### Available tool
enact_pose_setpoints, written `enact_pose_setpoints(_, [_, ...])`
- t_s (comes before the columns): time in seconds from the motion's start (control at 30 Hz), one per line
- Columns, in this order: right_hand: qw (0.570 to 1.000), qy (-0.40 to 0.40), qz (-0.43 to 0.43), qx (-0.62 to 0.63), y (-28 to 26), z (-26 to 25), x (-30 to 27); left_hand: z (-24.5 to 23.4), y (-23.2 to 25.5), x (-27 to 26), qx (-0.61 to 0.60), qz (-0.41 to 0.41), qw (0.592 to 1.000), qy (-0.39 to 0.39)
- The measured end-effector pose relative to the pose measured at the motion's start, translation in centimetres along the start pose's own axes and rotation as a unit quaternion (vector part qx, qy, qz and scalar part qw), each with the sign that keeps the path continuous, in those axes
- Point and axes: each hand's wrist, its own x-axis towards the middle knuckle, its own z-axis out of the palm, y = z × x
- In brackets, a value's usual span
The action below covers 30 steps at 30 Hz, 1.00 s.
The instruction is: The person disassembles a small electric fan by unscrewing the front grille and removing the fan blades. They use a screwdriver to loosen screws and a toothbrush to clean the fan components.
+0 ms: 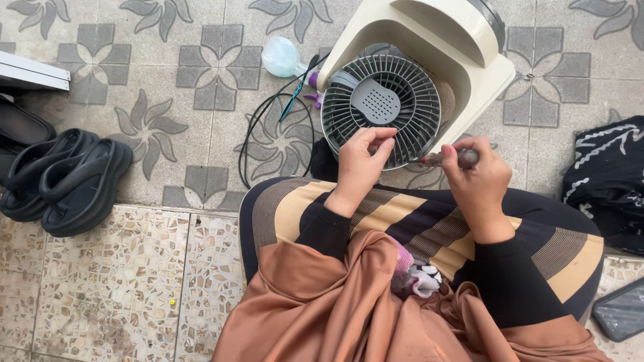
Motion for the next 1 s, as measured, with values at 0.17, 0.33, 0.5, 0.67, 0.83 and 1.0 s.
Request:
enact_pose_setpoints(0.17, [1.000, -0.014, 0.017, -0.009, 0.4, 0.8, 0.4, 1.4, -1.7, 0.8, -0.017, -0.028, 0.998, -0.050])
enact_pose_setpoints(0.33, [0.999, -0.023, 0.002, -0.023, 0.6, 1.2, 0.7, 2.2, -2.4, 1.1, -0.025, -0.036, 0.996, -0.075])
enact_pose_setpoints(0.5, [0.999, -0.038, 0.007, -0.006, 0.3, 1.1, 1.0, 2.3, -2.8, 1.2, -0.024, -0.041, 0.995, -0.086])
enact_pose_setpoints(0.67, [0.997, -0.076, -0.024, -0.011, 0.2, 1.1, 1.4, 2.5, -3.2, 1.3, -0.017, -0.044, 0.994, -0.095])
enact_pose_setpoints(0.83, [0.995, -0.098, -0.002, 0.010, 0.6, 1.8, 1.6, 2.4, -2.6, 1.4, 0.006, -0.042, 0.991, -0.124])
enact_pose_setpoints(1.0, [0.993, -0.106, 0.017, 0.042, 0.9, 2.3, 1.3, 2.1, -1.8, 1.2, 0.017, 0.052, 0.986, -0.160])
